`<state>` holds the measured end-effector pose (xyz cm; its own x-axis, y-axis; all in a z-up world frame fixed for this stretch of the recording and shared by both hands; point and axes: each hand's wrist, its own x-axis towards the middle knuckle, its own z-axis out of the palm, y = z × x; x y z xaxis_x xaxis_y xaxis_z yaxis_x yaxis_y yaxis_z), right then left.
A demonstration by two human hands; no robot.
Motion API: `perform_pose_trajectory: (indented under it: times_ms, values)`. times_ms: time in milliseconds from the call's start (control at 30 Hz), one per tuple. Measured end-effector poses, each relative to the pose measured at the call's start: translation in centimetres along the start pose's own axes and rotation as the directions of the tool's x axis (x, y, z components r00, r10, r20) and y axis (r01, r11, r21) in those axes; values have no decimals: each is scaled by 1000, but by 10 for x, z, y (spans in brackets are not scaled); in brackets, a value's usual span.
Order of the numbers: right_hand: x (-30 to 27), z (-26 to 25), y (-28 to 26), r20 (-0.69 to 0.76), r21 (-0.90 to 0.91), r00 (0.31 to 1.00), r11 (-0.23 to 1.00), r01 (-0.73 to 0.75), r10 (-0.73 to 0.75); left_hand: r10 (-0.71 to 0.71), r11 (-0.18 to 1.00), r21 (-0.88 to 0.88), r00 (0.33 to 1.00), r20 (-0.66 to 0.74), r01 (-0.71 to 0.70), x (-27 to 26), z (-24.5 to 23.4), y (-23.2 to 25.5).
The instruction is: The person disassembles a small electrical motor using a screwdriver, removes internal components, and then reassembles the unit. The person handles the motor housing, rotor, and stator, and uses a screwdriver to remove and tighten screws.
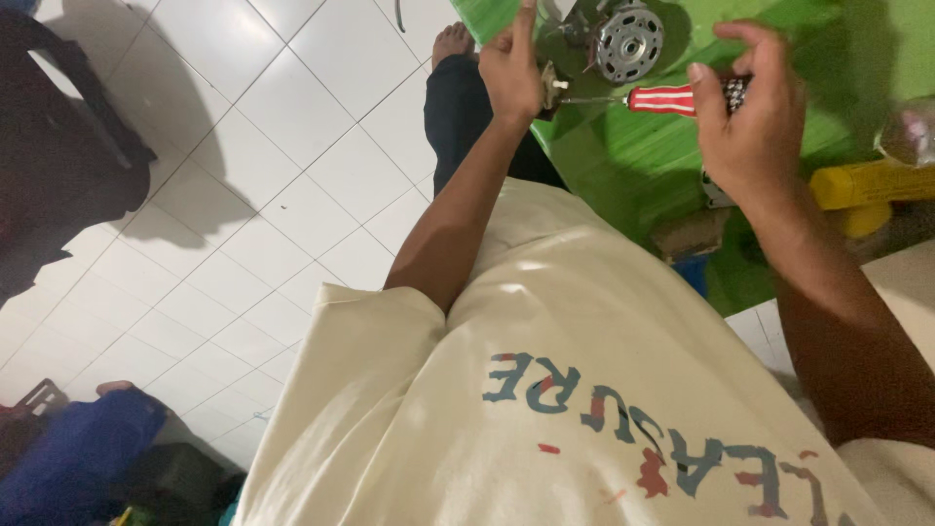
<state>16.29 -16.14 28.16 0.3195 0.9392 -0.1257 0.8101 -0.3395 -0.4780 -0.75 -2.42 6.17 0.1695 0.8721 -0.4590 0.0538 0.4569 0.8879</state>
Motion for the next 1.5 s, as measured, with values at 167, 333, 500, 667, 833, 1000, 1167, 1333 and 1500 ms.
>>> perform_pose_trajectory:
  times_ms: [167,333,500,667,833,1000,1167,1333,1500]
  values:
    - [4,-18,-14,146,549,989,831,-85,5,31,998,48,999,-34,-30,6,-10,1]
    - [2,-14,-17,128,373,992,927,-41,-8,31,999,32,999,-12,-31,19,-14,-16]
    - [-5,-11,-8,330,394,903,829,-397,275,48,993,105,999,18,-50,12,-14,-25]
    - [-10,-14,-6,184,-186,911,897,402,-370,86,987,123,990,113,-100,21,-12,-21]
    - [-7,6,-4,313,-472,845,700,535,-434,54,998,7,984,170,-57,35,-11,-34]
    - [-13,23,-18,318,-424,856,746,514,-409,132,977,-196,964,229,-87,41,-8,-49]
    - [-16,30,-18,277,-411,892,795,446,-357,174,977,-161,965,195,-143,37,-8,-52]
    - [-21,40,-6,252,-366,922,853,371,-293,240,967,-132,951,194,-217,37,-9,-51]
    - [-25,46,0,198,-198,956,946,258,-219,267,957,-179,939,218,-231,40,-11,-60]
